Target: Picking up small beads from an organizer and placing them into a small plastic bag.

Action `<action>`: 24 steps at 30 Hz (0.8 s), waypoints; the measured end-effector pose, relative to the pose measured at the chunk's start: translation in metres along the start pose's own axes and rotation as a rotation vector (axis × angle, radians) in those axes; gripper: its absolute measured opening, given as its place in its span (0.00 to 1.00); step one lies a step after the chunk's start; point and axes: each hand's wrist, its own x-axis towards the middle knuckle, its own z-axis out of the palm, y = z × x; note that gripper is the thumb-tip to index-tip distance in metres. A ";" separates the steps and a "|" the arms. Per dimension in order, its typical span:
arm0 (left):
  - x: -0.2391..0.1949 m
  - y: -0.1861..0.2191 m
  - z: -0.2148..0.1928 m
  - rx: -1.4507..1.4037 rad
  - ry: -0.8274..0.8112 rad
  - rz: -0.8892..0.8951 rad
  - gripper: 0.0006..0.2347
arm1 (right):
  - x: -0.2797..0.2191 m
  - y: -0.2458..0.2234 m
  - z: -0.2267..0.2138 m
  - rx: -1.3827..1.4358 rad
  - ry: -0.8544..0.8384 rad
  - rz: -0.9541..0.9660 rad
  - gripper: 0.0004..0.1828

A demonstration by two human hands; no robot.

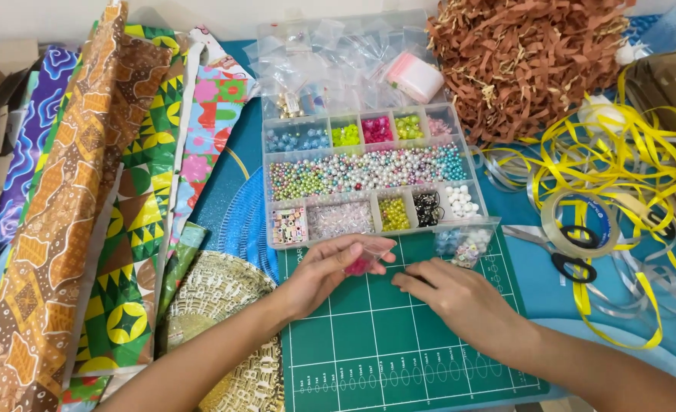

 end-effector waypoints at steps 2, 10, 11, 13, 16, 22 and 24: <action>0.000 -0.002 0.000 -0.005 0.001 -0.004 0.15 | 0.001 -0.001 -0.005 0.047 -0.026 0.021 0.32; 0.000 -0.001 0.000 -0.019 0.004 -0.002 0.15 | 0.011 -0.003 -0.017 0.181 -0.012 0.054 0.23; 0.000 0.001 0.001 -0.012 0.014 -0.004 0.16 | 0.011 -0.003 -0.017 0.190 0.006 0.057 0.23; -0.001 0.003 0.002 -0.006 0.023 -0.008 0.16 | 0.011 -0.002 -0.018 0.198 0.025 0.061 0.23; -0.001 0.005 0.004 -0.011 0.023 -0.005 0.16 | 0.011 -0.001 -0.021 0.167 0.009 0.055 0.25; -0.001 0.008 0.006 0.064 0.035 -0.029 0.16 | 0.011 0.000 -0.028 0.180 -0.063 0.136 0.27; 0.000 0.006 0.004 0.033 0.025 -0.012 0.16 | 0.012 -0.001 -0.033 0.176 -0.097 0.190 0.22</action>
